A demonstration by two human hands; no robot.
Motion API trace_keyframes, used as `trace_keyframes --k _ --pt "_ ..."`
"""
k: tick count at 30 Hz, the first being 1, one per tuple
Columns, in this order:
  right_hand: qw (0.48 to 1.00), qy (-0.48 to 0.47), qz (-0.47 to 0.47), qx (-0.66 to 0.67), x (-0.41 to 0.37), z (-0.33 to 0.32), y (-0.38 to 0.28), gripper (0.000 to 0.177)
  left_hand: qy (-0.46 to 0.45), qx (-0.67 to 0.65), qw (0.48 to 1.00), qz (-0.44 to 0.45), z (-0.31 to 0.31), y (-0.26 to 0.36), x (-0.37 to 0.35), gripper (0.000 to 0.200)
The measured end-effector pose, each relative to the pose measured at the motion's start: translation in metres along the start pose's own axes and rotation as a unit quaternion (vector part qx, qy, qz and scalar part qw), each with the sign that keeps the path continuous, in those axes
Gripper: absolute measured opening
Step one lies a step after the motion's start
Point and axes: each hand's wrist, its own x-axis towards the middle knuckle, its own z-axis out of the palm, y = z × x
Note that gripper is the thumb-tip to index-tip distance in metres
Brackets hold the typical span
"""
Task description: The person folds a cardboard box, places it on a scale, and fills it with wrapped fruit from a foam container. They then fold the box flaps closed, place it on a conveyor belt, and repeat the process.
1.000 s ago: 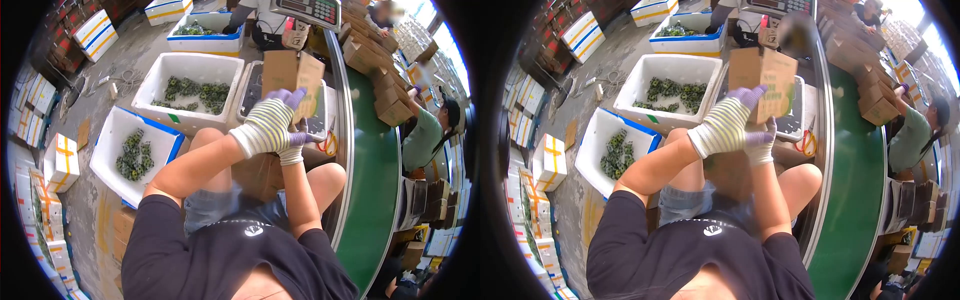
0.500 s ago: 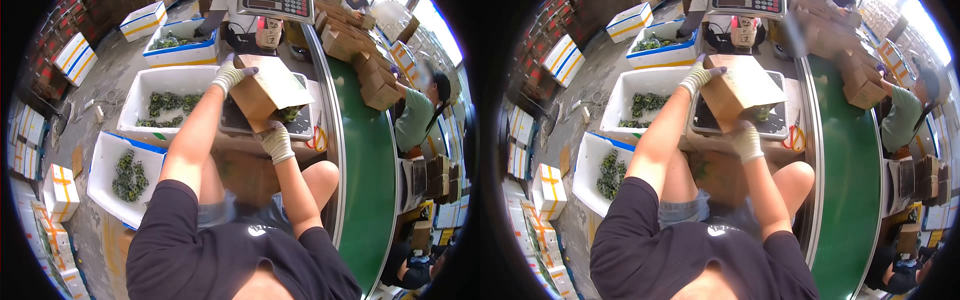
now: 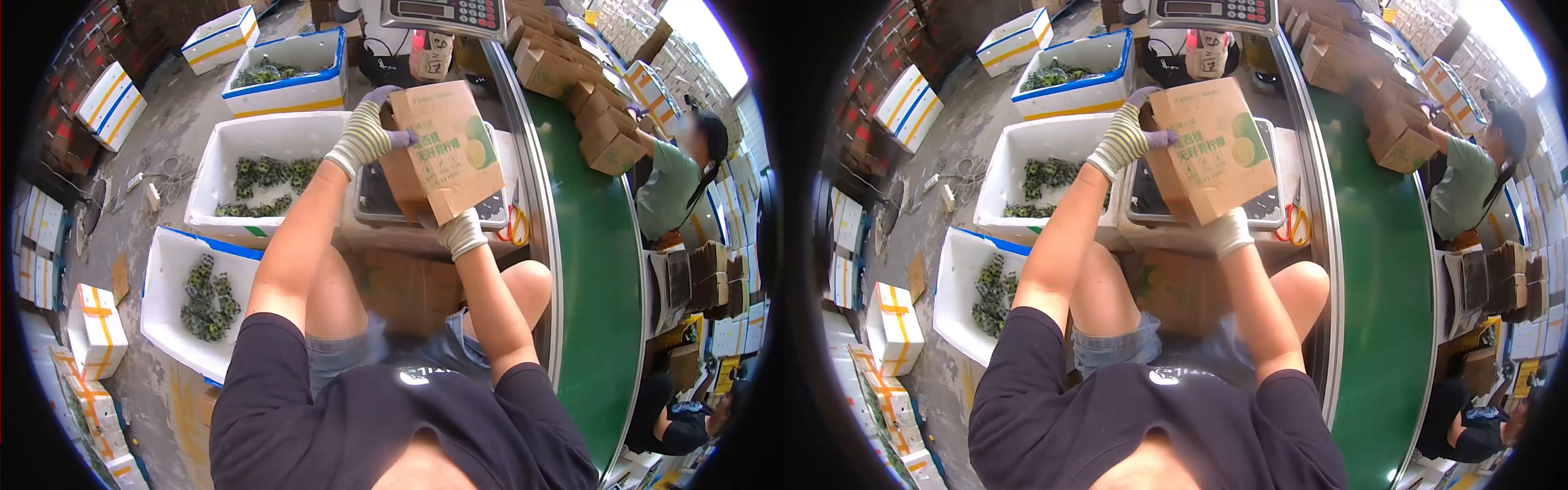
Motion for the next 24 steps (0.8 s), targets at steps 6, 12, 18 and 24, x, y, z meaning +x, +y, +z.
trace_keyframes --k 6,12,18,24 --pt "0.951 0.070 0.150 0.262 0.009 0.050 -0.035 0.039 0.010 0.169 0.966 0.194 -0.028 0.064 -0.018 0.068" --pt "0.926 -0.014 0.234 0.295 0.010 0.040 -0.093 0.038 0.004 0.178 0.953 0.245 -0.042 0.064 -0.043 0.060" --pt "0.945 -0.020 0.209 0.251 -0.011 0.050 -0.088 0.035 -0.017 0.145 0.957 0.251 -0.031 0.062 -0.075 0.059" --pt "0.911 -0.004 0.255 0.323 0.005 0.063 -0.109 0.032 -0.004 -0.185 0.982 -0.046 -0.050 -0.015 -0.060 0.054"
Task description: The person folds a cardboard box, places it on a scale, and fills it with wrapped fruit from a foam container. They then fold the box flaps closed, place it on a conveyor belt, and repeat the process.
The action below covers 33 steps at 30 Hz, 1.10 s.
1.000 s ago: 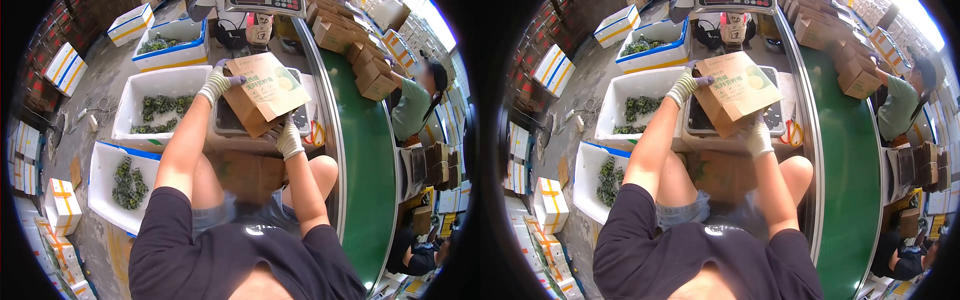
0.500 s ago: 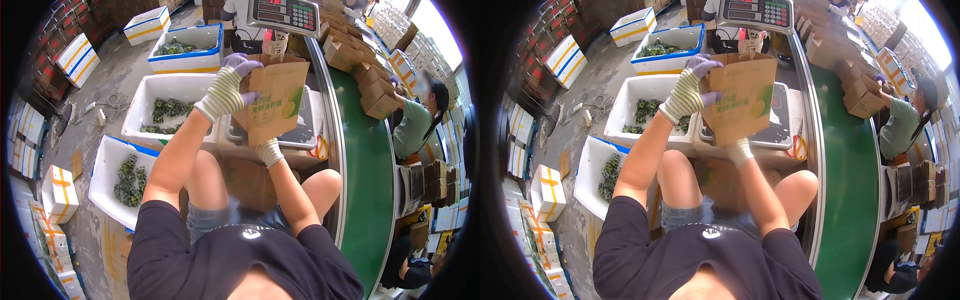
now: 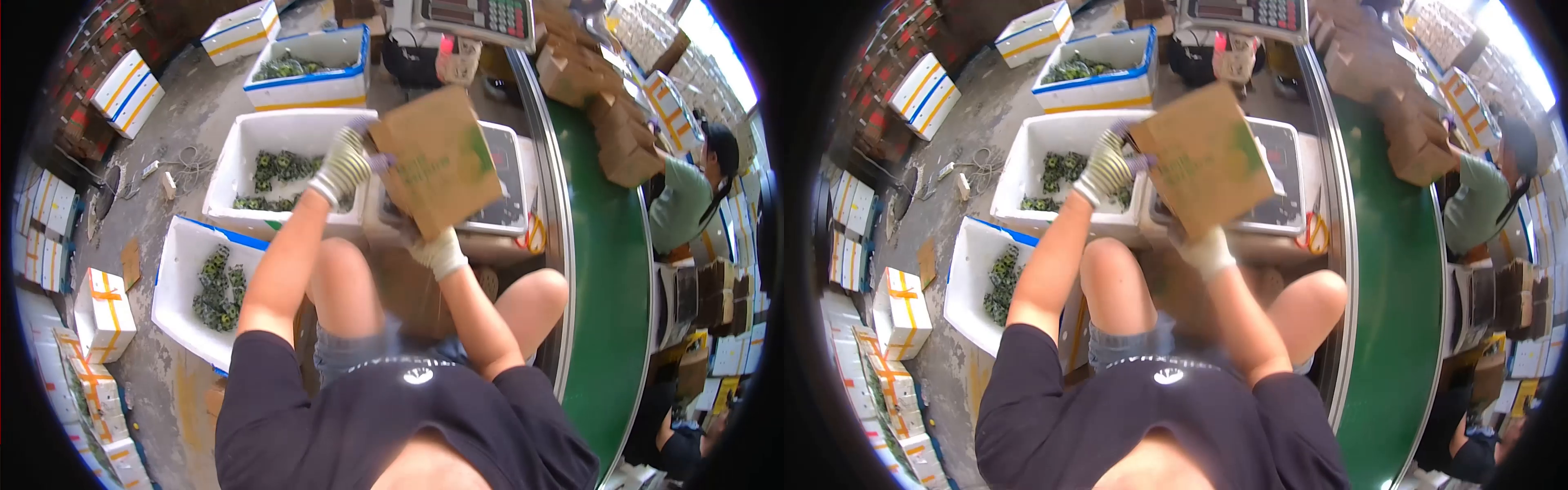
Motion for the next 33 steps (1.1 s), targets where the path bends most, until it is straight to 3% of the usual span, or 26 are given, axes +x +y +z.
trace_keyframes --k 6,7,10,13,14,16,18,19,20,22,24,26,28,29,31,32,33 --pt "0.989 0.104 0.079 0.068 -0.002 -0.050 0.006 0.031 0.078 -0.016 0.990 -0.116 -0.040 -0.044 0.016 0.055" --pt "0.990 0.098 0.067 0.077 -0.002 -0.073 0.017 0.028 0.091 -0.028 0.983 -0.156 -0.044 -0.048 0.016 0.055" --pt "0.957 0.232 -0.025 0.173 -0.010 -0.079 -0.012 0.016 0.129 -0.087 0.958 -0.242 -0.050 -0.062 0.011 0.058" --pt "0.929 0.341 -0.135 0.042 -0.003 -0.089 -0.022 0.016 0.138 -0.092 0.958 -0.235 -0.050 -0.067 0.010 0.057" --pt "0.916 0.355 -0.186 0.015 0.003 -0.097 -0.018 0.026 0.141 -0.079 0.957 -0.240 -0.049 -0.064 0.010 0.056" --pt "0.846 0.398 -0.246 -0.256 0.008 -0.114 -0.026 0.045 0.158 -0.081 0.952 -0.250 -0.042 -0.053 0.011 0.051" --pt "0.748 0.334 -0.190 -0.540 0.000 -0.107 -0.060 0.063 0.169 -0.083 0.949 -0.251 -0.037 -0.052 0.008 0.047" --pt "0.741 0.222 -0.061 -0.631 0.002 -0.108 -0.063 0.068 0.171 -0.084 0.950 -0.246 -0.034 -0.055 0.007 0.047" --pt "0.713 0.218 -0.075 -0.662 0.006 -0.106 -0.058 0.067 0.173 -0.086 0.952 -0.238 -0.032 -0.057 0.008 0.046" --pt "0.745 0.194 -0.088 -0.632 0.019 -0.119 -0.053 0.064 0.195 -0.073 0.941 -0.267 -0.026 -0.050 0.008 0.048" --pt "0.905 0.228 -0.112 -0.342 0.032 -0.114 -0.051 0.062 0.208 -0.063 0.937 -0.274 -0.027 -0.053 0.014 0.050" --pt "0.896 0.226 -0.120 -0.362 0.038 -0.100 -0.047 0.066 0.214 -0.058 0.938 -0.267 -0.036 -0.077 0.016 0.054" --pt "0.900 0.198 -0.047 -0.387 0.047 -0.084 -0.048 0.065 0.212 -0.062 0.938 -0.266 -0.035 -0.080 0.013 0.059" --pt "0.906 0.217 -0.080 -0.354 0.063 -0.085 -0.028 0.059 0.197 -0.066 0.943 -0.260 -0.033 -0.076 0.010 0.060" --pt "0.977 0.183 -0.100 -0.049 0.096 -0.080 0.009 0.057 0.161 -0.110 0.955 -0.222 -0.035 -0.078 0.011 0.063" --pt "0.976 0.159 -0.105 0.109 0.100 -0.069 0.009 0.056 0.145 -0.128 0.959 -0.207 -0.035 -0.078 0.011 0.063" --pt "0.961 0.118 -0.025 0.249 0.092 -0.061 0.007 0.050 0.128 -0.145 0.962 -0.193 -0.036 -0.080 0.010 0.063"
